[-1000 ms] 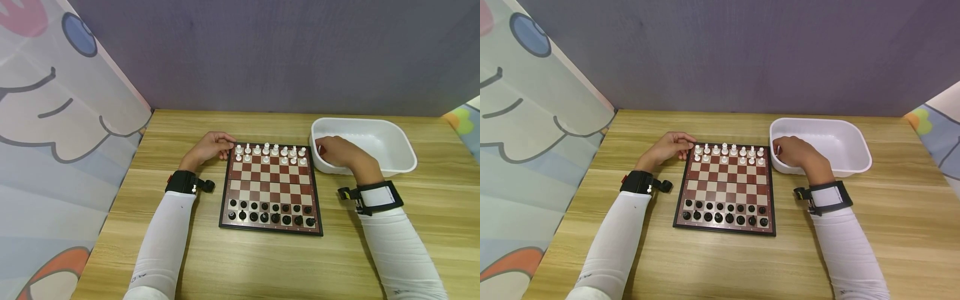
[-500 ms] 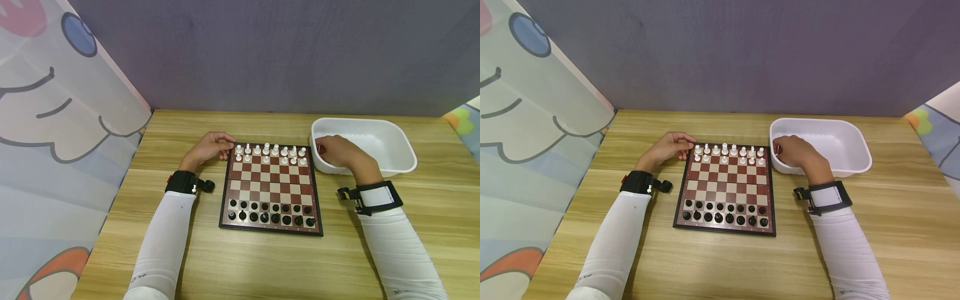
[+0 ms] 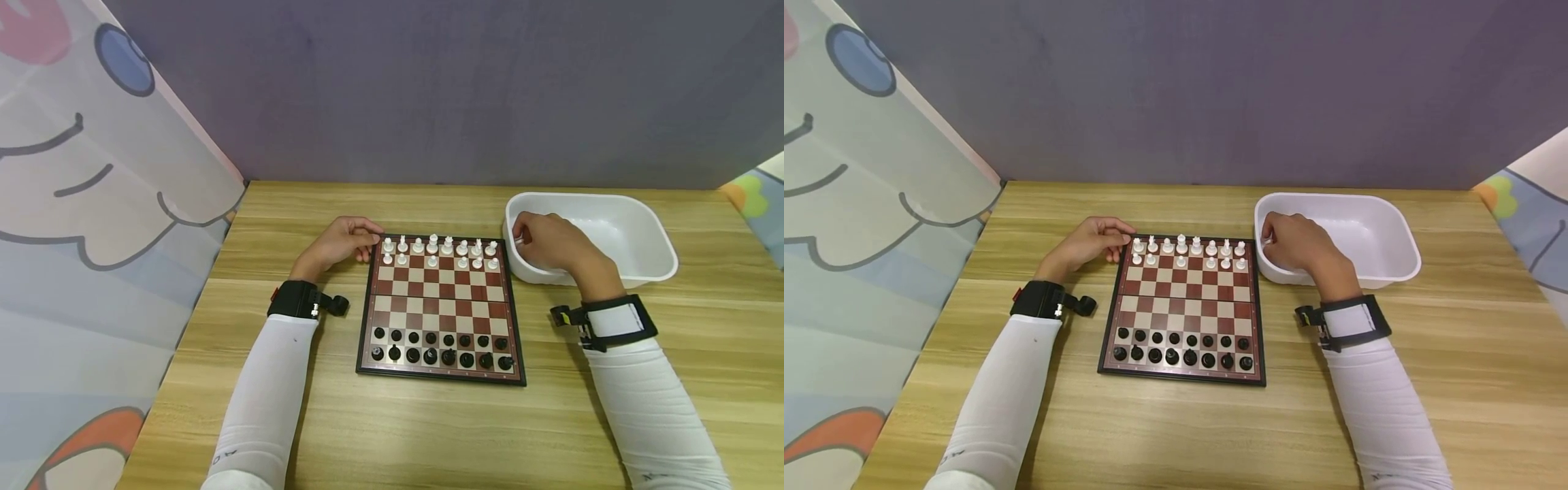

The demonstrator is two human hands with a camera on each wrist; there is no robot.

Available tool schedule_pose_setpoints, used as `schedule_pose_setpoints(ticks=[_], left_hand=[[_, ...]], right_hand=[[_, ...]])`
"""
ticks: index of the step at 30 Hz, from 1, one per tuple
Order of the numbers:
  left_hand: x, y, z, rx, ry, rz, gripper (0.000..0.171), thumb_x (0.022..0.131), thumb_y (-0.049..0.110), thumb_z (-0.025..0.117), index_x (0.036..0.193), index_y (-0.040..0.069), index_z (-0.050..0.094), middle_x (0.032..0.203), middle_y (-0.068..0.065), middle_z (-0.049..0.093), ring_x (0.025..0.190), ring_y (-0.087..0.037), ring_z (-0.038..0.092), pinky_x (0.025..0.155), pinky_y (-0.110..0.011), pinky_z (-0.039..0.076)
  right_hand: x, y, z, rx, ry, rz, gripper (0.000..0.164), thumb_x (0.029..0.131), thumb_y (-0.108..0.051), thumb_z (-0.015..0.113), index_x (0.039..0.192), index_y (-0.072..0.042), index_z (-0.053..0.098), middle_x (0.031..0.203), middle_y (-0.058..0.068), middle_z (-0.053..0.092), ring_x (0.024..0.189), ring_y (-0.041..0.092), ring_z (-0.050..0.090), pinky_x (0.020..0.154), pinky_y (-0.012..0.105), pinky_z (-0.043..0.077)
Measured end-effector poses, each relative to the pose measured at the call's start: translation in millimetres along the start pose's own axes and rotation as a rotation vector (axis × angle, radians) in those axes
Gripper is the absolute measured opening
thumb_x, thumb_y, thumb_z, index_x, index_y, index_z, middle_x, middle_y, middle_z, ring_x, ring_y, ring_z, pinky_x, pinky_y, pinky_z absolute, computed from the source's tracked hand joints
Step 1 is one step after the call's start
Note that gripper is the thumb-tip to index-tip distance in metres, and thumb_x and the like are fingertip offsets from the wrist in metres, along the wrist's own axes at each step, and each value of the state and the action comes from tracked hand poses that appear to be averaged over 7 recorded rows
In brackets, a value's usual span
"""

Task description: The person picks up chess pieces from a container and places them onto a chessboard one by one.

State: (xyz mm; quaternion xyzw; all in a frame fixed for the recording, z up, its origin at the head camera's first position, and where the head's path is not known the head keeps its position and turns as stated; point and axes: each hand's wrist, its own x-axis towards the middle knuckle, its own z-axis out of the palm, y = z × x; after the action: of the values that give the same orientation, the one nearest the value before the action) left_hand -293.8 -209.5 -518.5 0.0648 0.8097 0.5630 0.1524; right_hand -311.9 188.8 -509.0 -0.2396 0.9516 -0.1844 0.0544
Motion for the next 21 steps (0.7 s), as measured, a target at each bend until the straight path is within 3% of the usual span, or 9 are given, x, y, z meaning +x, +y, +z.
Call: schedule_pose_setpoints(ticks=[13,21], left_hand=[[-3.0,0.4,-1.3,0.008,-0.004,0.008,0.024,0.086,0.019,0.063,0.109,0.012,0.062,0.085,-0.020,0.058,0.064,-0.027,0.056,0.060,-0.037,0.049],[-2.2,0.8,-1.0,0.006,0.000,0.013,0.023,0.086,0.016,0.062,0.108,0.012,0.062,0.085,-0.020,0.058,0.065,-0.028,0.055,0.059,-0.037,0.049]], right_hand=[[-2.4,-4.0,-5.1,0.067,0.093,-0.019,0.024,0.077,-0.017,0.060,0.096,-0.009,0.048,0.078,0.004,0.049,0.069,0.021,0.045,0.060,0.036,0.037],[-2.5,-5.1,-7.1,0.053,0.168,-0.038,0.019,0.077,-0.013,0.056,0.095,-0.009,0.053,0.080,0.003,0.052,0.070,0.020,0.047,0.062,0.035,0.038]])
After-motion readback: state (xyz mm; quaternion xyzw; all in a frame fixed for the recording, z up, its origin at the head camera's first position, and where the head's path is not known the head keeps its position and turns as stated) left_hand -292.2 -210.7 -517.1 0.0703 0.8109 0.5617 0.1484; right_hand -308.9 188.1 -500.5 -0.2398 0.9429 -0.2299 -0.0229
